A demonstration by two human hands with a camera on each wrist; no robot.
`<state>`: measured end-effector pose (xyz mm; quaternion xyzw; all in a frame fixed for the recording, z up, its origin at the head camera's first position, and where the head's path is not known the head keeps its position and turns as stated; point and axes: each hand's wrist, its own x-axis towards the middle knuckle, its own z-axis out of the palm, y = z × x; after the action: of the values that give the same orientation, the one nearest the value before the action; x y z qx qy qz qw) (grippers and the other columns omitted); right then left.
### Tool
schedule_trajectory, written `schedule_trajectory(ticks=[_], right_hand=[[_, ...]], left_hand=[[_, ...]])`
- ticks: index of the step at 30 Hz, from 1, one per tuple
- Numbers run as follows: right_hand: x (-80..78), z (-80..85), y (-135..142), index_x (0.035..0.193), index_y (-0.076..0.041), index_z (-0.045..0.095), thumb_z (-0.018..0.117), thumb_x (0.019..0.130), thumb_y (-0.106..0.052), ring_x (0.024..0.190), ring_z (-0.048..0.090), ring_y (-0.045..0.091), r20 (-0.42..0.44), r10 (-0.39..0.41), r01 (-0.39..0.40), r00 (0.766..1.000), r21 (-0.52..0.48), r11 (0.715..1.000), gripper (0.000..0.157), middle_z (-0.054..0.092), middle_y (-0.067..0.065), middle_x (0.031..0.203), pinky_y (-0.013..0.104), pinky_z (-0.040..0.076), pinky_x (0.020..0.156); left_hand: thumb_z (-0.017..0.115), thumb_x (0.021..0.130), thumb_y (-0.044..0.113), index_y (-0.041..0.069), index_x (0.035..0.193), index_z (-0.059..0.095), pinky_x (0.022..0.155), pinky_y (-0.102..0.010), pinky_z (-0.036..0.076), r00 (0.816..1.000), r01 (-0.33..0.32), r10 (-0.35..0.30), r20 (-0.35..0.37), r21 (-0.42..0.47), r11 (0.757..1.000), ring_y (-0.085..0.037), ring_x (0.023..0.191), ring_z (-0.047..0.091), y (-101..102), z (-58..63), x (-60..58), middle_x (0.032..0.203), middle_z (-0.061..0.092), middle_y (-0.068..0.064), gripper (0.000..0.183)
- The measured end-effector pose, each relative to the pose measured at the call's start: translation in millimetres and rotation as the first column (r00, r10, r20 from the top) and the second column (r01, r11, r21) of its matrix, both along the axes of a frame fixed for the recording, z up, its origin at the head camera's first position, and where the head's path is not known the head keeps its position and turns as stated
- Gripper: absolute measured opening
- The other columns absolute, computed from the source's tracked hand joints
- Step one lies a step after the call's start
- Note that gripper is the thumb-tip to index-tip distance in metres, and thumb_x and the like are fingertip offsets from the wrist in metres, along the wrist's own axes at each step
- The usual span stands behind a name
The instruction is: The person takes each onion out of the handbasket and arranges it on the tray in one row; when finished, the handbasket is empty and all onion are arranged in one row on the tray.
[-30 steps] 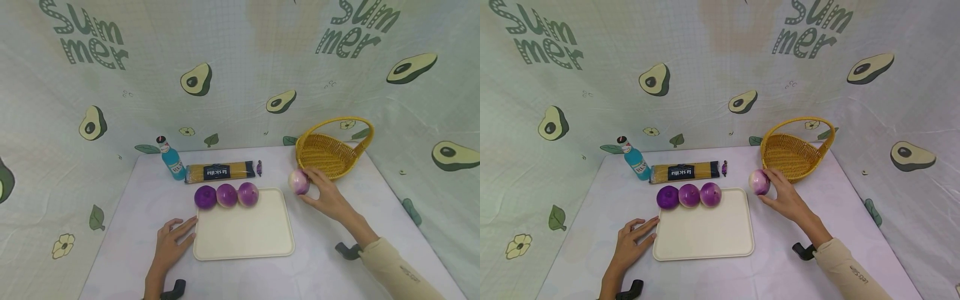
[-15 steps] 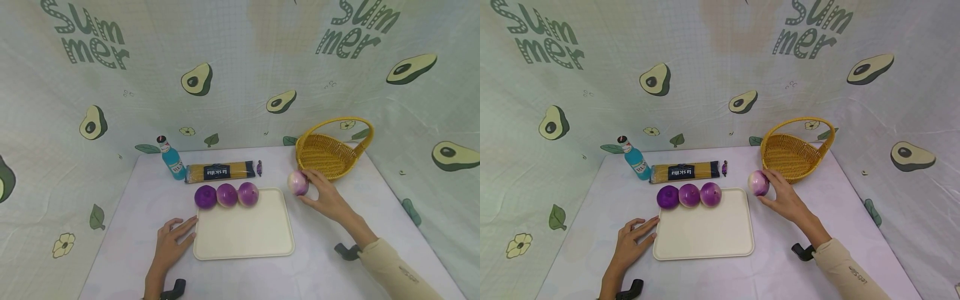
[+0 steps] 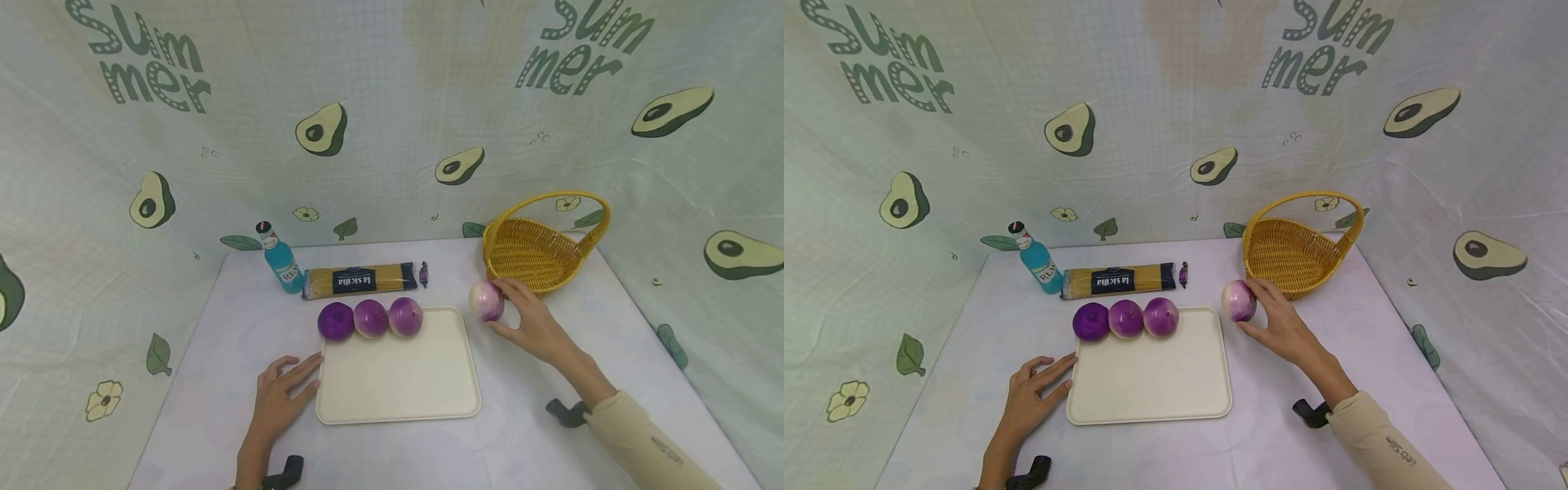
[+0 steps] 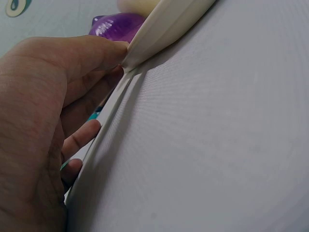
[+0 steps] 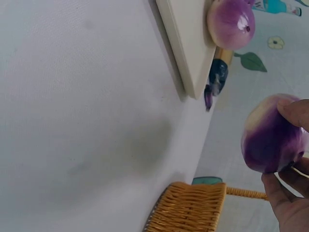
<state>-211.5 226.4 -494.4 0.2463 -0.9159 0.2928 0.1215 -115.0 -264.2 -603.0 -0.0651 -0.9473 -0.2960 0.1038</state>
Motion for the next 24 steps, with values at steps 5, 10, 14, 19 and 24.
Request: schedule_trajectory(ticks=[5, 10, 14, 19, 24], right_hand=[[-0.4, -1.6, 0.1, 0.141, 0.001, 0.048, 0.091, 0.073, -0.011, 0.126, 0.049, 0.037, -0.003, -0.002, 0.002, 1.000, 0.003, 1.000, 0.081, 0.048, 0.017, 0.140, 0.058, 0.043, 0.102], [-0.7, -3.2, -0.2, 0.141, 0.000, 0.048, 0.091, 0.073, -0.012, 0.126, 0.050, 0.036, -0.013, 0.005, -0.005, 1.000, -0.002, 1.000, 0.082, 0.048, 0.017, 0.140, 0.058, 0.044, 0.101], [-0.8, -4.3, -0.7, 0.141, 0.001, 0.048, 0.091, 0.073, -0.013, 0.126, 0.049, 0.036, -0.020, 0.011, -0.011, 1.000, -0.001, 1.000, 0.082, 0.048, 0.017, 0.140, 0.057, 0.043, 0.102], [-0.8, -5.9, -1.0, 0.142, 0.001, 0.047, 0.090, 0.074, -0.013, 0.127, 0.049, 0.035, -0.013, 0.009, -0.009, 1.000, 0.005, 1.000, 0.082, 0.048, 0.016, 0.141, 0.056, 0.043, 0.102], [-0.6, -6.3, -2.1, 0.142, 0.001, 0.047, 0.091, 0.074, -0.013, 0.127, 0.049, 0.035, -0.012, 0.007, -0.007, 1.000, 0.007, 1.000, 0.082, 0.047, 0.016, 0.141, 0.056, 0.043, 0.102]], left_hand=[[0.072, 0.091, 0.044, 0.037, 0.135, 0.064, 0.102, -0.057, 0.024, 1.000, -0.007, 0.007, 0.000, -0.005, 1.000, -0.022, 0.127, 0.042, 0.0, -1.1, -0.1, 0.135, 0.061, 0.016, 0.045], [0.073, 0.090, 0.042, 0.037, 0.134, 0.064, 0.103, -0.057, 0.024, 1.000, -0.004, 0.004, -0.009, -0.007, 1.000, -0.021, 0.127, 0.042, -0.9, -2.2, -0.5, 0.135, 0.061, 0.016, 0.045], [0.073, 0.091, 0.043, 0.037, 0.134, 0.064, 0.103, -0.057, 0.024, 1.000, -0.004, 0.003, -0.009, -0.007, 1.000, -0.022, 0.127, 0.042, -1.1, -2.8, -0.6, 0.135, 0.061, 0.016, 0.045], [0.072, 0.091, 0.045, 0.038, 0.134, 0.064, 0.104, -0.058, 0.024, 1.000, -0.006, 0.006, -0.004, -0.004, 1.000, -0.022, 0.128, 0.042, -1.6, -3.8, -1.2, 0.136, 0.061, 0.016, 0.045], [0.073, 0.090, 0.043, 0.038, 0.134, 0.064, 0.103, -0.057, 0.024, 1.000, -0.002, 0.002, -0.012, -0.005, 1.000, -0.022, 0.128, 0.042, -2.2, -4.1, -1.2, 0.136, 0.061, 0.016, 0.045]])
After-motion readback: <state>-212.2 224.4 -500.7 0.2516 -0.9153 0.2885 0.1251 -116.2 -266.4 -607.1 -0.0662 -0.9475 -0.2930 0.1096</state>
